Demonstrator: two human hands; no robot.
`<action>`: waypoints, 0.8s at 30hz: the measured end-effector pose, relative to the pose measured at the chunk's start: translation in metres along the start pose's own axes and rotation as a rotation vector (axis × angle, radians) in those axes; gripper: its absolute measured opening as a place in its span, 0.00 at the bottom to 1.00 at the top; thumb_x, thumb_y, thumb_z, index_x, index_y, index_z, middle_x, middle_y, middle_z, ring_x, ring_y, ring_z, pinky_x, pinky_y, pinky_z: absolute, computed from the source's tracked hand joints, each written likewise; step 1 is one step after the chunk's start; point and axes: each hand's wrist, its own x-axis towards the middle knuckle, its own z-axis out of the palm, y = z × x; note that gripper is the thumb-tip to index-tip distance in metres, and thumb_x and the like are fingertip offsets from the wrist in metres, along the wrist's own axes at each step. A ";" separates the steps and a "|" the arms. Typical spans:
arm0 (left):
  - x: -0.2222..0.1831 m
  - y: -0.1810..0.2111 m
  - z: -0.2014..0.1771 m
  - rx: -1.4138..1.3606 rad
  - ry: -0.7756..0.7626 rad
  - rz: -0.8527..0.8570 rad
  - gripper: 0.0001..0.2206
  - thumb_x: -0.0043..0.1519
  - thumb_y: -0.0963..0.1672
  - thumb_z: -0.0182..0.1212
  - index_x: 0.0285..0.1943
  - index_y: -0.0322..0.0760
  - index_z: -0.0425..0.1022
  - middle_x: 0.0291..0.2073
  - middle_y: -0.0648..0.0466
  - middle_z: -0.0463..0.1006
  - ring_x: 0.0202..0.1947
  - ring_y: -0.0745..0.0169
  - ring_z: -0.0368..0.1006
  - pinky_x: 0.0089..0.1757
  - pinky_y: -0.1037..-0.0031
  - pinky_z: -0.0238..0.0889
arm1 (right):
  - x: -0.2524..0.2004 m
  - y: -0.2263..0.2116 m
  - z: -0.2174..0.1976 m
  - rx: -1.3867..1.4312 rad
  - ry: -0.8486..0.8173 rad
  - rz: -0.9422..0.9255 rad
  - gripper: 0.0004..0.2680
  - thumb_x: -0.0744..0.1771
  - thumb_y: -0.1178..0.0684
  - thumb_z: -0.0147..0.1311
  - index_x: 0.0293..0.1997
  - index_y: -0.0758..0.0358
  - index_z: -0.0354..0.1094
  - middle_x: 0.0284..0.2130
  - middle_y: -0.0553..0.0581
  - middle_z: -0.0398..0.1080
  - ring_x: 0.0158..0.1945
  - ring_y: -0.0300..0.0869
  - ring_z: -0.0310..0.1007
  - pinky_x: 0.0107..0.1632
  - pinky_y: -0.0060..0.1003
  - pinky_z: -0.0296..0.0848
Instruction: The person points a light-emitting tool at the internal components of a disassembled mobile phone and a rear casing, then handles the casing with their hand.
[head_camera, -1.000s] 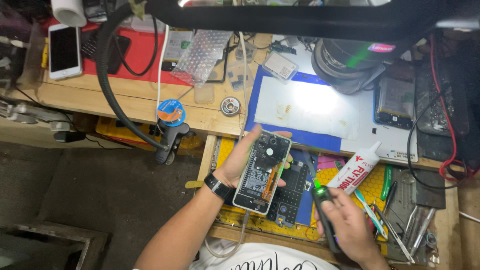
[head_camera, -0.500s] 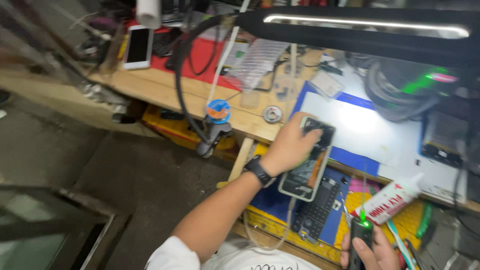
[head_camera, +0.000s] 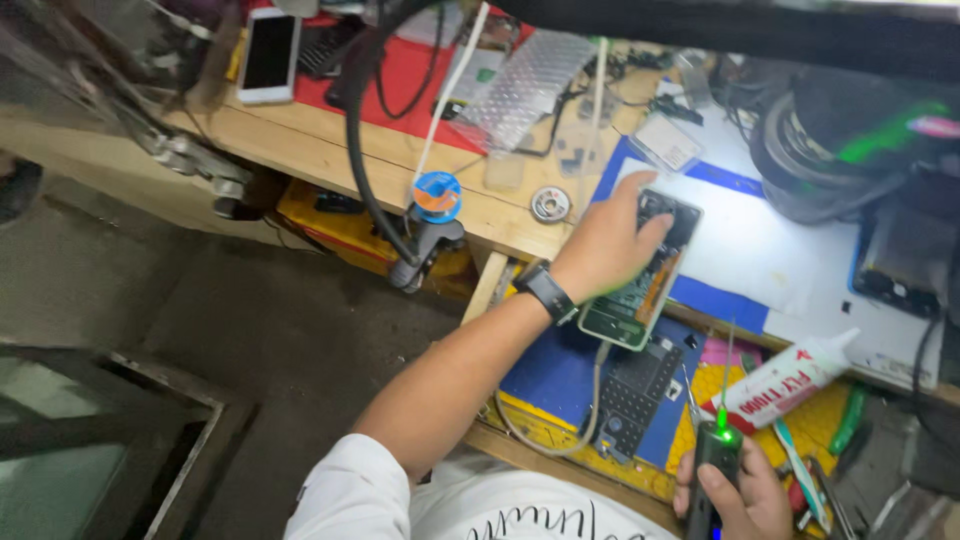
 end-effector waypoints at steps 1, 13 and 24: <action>0.001 -0.002 -0.003 -0.013 -0.017 -0.006 0.25 0.63 0.46 0.60 0.68 0.33 0.62 0.37 0.33 0.81 0.42 0.32 0.78 0.44 0.53 0.71 | -0.007 -0.014 0.014 0.001 0.025 0.012 0.18 0.66 0.59 0.49 0.63 0.70 0.55 0.33 0.66 0.71 0.27 0.47 0.74 0.31 0.43 0.76; -0.011 0.010 -0.035 -0.167 -0.252 0.097 0.17 0.66 0.44 0.60 0.64 0.41 0.67 0.45 0.46 0.82 0.46 0.53 0.82 0.47 0.68 0.73 | -0.018 -0.080 0.068 0.006 0.084 0.050 0.17 0.67 0.56 0.49 0.64 0.69 0.55 0.34 0.61 0.70 0.30 0.42 0.72 0.33 0.38 0.74; 0.002 0.004 -0.041 -0.162 -0.356 0.102 0.14 0.67 0.43 0.59 0.62 0.42 0.68 0.47 0.50 0.81 0.47 0.57 0.80 0.49 0.69 0.72 | -0.017 -0.074 0.064 0.059 0.079 0.078 0.18 0.67 0.56 0.51 0.64 0.69 0.54 0.34 0.62 0.70 0.30 0.43 0.72 0.34 0.38 0.74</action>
